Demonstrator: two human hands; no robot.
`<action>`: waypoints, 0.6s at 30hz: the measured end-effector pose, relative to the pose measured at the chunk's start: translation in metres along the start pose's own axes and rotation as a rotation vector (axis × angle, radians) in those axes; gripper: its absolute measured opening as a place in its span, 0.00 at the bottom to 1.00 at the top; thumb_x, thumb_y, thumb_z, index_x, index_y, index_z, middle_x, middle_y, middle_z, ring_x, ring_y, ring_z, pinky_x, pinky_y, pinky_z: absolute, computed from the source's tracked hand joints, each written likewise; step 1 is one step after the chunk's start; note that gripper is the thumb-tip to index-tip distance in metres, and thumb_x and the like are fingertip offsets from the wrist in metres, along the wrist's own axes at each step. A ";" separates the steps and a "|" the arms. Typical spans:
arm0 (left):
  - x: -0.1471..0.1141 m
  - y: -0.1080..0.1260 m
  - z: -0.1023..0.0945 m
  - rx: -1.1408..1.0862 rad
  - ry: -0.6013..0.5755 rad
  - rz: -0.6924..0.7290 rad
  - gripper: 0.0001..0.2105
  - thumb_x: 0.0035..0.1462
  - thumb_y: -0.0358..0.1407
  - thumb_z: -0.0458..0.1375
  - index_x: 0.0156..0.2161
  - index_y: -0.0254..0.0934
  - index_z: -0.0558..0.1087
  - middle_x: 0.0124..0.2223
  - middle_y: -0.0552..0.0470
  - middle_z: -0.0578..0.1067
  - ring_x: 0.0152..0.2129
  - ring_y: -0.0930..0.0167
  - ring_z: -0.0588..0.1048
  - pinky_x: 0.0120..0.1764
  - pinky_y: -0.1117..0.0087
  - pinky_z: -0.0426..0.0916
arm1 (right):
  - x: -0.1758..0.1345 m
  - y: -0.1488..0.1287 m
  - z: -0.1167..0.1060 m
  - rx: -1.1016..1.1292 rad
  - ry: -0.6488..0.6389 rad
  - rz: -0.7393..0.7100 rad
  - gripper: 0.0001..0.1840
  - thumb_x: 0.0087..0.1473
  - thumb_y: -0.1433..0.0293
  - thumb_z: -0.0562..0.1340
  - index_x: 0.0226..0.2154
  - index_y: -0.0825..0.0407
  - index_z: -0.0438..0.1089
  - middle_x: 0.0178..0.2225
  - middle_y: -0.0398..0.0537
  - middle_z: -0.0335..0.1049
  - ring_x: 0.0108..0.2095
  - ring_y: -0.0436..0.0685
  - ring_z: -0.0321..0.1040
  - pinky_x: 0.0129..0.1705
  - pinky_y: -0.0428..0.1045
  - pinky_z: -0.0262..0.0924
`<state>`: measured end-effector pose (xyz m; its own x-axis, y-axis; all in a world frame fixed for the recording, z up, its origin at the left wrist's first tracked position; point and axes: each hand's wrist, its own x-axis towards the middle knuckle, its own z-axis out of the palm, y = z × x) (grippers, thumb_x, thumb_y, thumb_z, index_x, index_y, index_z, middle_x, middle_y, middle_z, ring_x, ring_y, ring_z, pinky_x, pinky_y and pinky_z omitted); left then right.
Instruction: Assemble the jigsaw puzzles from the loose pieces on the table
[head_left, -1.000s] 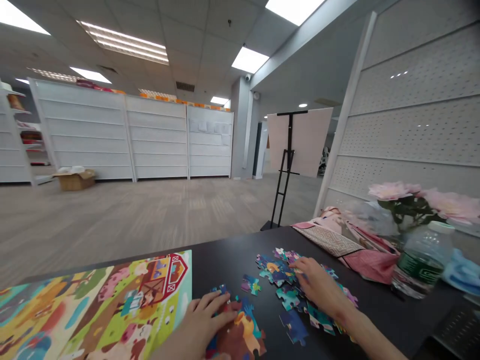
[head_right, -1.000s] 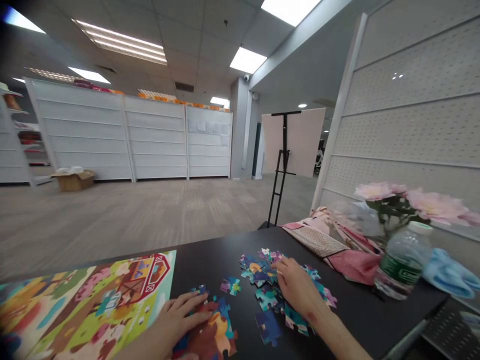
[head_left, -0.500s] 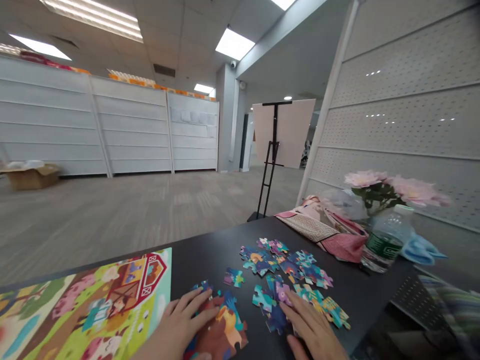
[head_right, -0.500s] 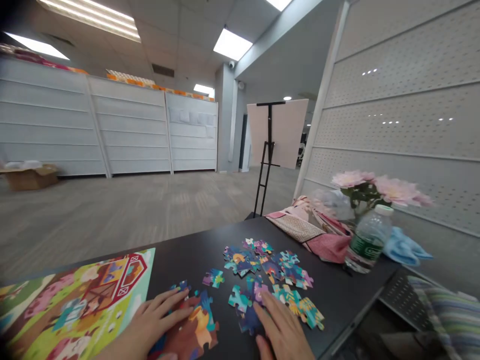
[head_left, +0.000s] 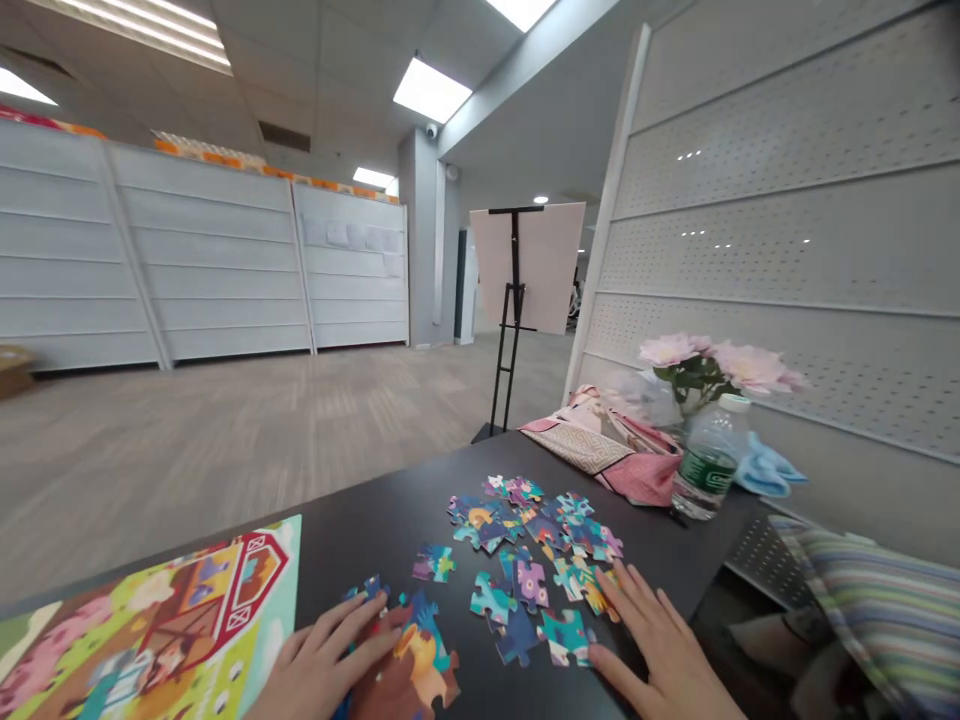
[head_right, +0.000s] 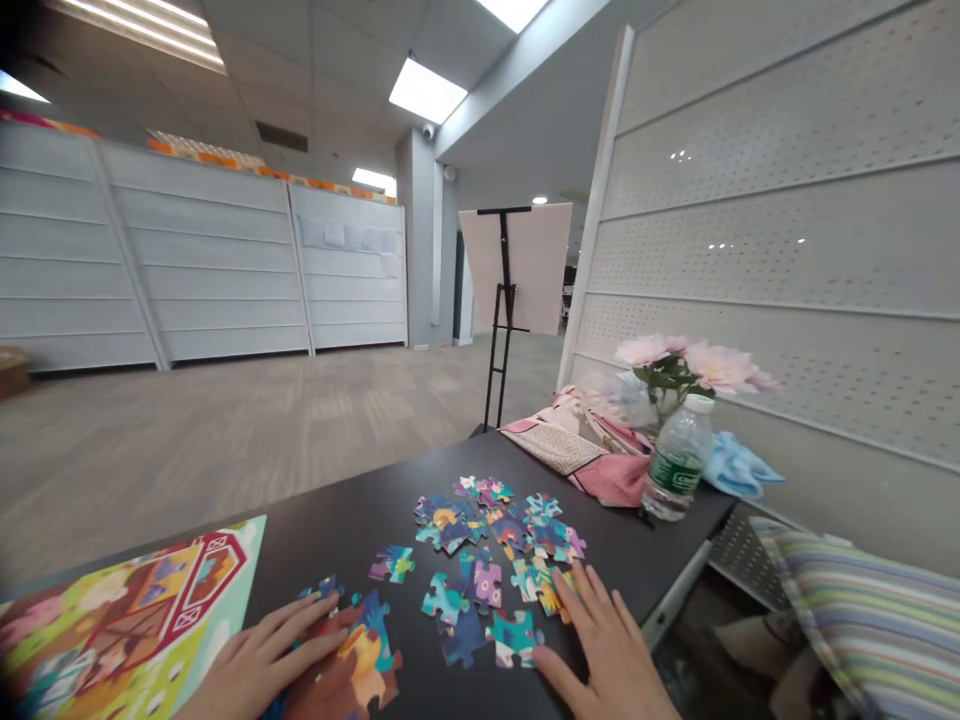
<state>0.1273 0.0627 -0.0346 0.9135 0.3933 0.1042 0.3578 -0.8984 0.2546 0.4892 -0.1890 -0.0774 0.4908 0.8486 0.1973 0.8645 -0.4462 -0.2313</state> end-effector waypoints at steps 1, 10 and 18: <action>0.000 -0.001 0.000 -0.002 0.002 0.001 0.26 0.60 0.52 0.59 0.63 0.57 0.65 0.68 0.51 0.62 0.62 0.52 0.63 0.56 0.55 0.65 | 0.003 -0.004 -0.003 0.004 -0.017 0.012 0.44 0.53 0.44 0.62 0.66 0.46 0.57 0.69 0.52 0.48 0.69 0.72 0.43 0.68 0.70 0.44; -0.001 0.004 -0.005 0.022 -0.001 0.005 0.27 0.60 0.49 0.60 0.63 0.56 0.65 0.68 0.51 0.62 0.62 0.53 0.64 0.55 0.55 0.66 | -0.011 -0.009 -0.005 -0.010 0.102 -0.096 0.27 0.61 0.54 0.57 0.61 0.35 0.64 0.69 0.46 0.50 0.69 0.73 0.42 0.63 0.74 0.50; -0.004 0.009 -0.008 -0.009 0.012 -0.011 0.27 0.58 0.45 0.59 0.63 0.54 0.65 0.69 0.51 0.60 0.63 0.53 0.61 0.57 0.54 0.64 | -0.030 -0.015 -0.008 0.125 0.182 -0.097 0.24 0.59 0.57 0.59 0.57 0.42 0.70 0.58 0.52 0.71 0.59 0.69 0.66 0.59 0.62 0.64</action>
<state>0.1258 0.0543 -0.0252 0.9071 0.4055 0.1129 0.3659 -0.8922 0.2646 0.4626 -0.2099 -0.0727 0.4273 0.8156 0.3903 0.8940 -0.3168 -0.3169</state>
